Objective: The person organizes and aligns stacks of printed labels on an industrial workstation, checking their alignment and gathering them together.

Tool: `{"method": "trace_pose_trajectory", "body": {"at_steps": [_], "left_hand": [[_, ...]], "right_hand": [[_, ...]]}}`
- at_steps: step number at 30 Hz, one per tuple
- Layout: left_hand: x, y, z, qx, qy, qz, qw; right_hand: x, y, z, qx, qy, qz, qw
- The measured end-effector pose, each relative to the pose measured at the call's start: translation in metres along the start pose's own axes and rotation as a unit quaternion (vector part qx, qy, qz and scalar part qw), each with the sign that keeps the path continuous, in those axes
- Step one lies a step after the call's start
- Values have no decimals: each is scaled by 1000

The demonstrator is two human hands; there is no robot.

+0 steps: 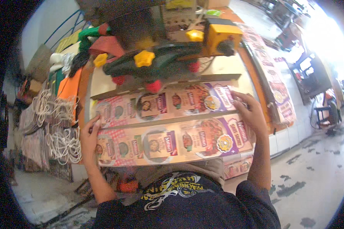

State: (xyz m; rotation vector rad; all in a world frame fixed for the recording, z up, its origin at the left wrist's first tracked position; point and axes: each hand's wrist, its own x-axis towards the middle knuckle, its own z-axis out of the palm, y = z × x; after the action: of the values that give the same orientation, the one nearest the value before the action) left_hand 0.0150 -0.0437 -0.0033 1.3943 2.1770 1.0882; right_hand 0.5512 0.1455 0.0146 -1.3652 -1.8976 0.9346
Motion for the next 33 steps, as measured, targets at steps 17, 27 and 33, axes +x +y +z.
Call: {"method": "trace_pose_trajectory", "body": {"at_steps": [17,27,33], "left_hand": [[42,7,0,97,-41,-14,994],[38,16,2,6,-51,-30,998],[41,11,2,-15,-55,-5,998]], "right_hand": [[26,-2,-4,-134,24,50,989],[29,5,-5,-103,35,12,994],[33,20,-8,41,-29,72,996]]}}
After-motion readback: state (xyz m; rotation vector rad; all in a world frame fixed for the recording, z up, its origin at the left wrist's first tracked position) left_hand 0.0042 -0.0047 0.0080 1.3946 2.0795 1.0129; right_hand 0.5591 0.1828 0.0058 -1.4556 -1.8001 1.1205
